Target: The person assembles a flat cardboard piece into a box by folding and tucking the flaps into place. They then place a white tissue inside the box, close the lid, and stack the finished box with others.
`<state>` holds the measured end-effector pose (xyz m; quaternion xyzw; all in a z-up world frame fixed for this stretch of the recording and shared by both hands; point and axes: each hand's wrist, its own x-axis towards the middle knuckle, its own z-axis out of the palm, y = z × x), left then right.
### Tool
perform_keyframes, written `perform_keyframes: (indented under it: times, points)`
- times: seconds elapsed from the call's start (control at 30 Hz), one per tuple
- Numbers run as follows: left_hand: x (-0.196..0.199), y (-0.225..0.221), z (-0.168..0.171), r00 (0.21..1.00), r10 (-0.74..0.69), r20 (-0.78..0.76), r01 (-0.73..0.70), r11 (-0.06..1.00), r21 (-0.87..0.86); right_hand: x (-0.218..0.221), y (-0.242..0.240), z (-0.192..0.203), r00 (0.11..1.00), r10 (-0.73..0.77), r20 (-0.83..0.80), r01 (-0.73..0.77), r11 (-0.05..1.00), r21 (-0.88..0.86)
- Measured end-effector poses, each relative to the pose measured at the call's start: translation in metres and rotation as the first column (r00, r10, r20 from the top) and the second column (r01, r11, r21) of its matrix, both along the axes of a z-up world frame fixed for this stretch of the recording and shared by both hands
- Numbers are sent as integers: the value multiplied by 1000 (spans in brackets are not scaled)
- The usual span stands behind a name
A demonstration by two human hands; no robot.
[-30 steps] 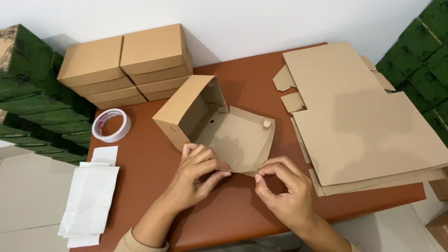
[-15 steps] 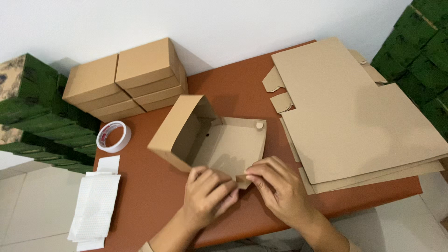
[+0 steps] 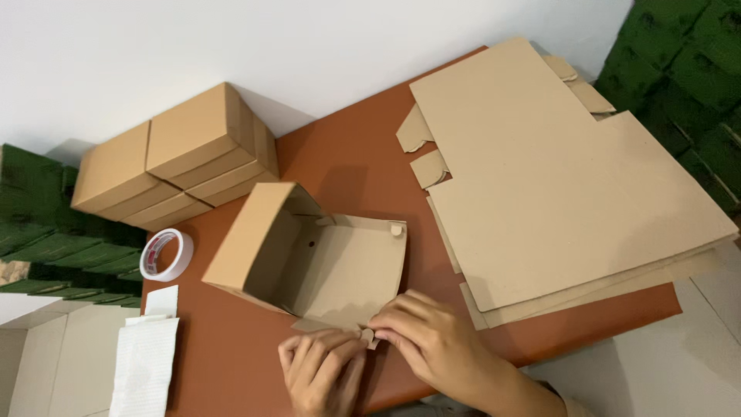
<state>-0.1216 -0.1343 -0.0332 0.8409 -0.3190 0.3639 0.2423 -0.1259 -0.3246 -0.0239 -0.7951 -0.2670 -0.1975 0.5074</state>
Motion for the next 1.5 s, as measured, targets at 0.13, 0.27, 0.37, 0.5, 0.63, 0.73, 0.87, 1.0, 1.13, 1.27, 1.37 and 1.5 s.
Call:
perform_keyframes:
  times: [0.13, 0.27, 0.37, 0.5, 0.63, 0.73, 0.87, 1.0, 1.13, 1.27, 1.37, 1.5]
  points:
    - [-5, -7, -2, 999, 49, 12, -48, 999, -15, 2, -2, -4, 1000, 3, -9, -3, 1000, 22]
    - [-2, -4, -6, 996, 48, 72, -43, 996, -73, 2, -1, 1, 995, 40, -92, -35, 998, 60]
    - [-3, -3, -1, 994, 34, 106, -26, 997, -73, 2, 2, 4, 989, 63, -132, -59, 998, 34]
    - [-5, 3, 1, 995, -6, 104, 11, 999, -43, 0, 5, 8, 986, 49, -159, -45, 999, 25]
    - [-9, 7, -1, 998, -4, 69, 9, 998, -65, 1, 7, 8, 988, 75, -133, -72, 997, 27]
    - [-9, 12, -5, 999, -25, 45, 26, 1000, -10, 1, 7, 8, 986, 94, -134, -93, 996, 15]
    - [-8, 7, 0, 995, -10, 103, 14, 999, -34, 0, 5, 10, 983, 106, -151, -106, 994, 7]
    - [-8, 7, -3, 998, -7, 58, 8, 1000, -24, 1, 3, 10, 978, 132, -163, -135, 991, -8]
    - [-8, 17, -22, 998, 22, -56, -24, 999, -22, 2, 1, 10, 970, 158, -183, -167, 986, -32]
    - [-6, 12, -12, 993, -98, -66, 99, 995, 19, 4, -2, 8, 956, 136, -261, -161, 984, -78]
    - [-8, 14, -12, 988, -112, -110, 117, 992, 36, 11, -2, 6, 931, 106, -350, -170, 973, -157]
    - [-9, 17, -14, 973, -164, -160, 179, 980, 85, 28, -6, 29, 827, 33, -562, -375, 777, -506]
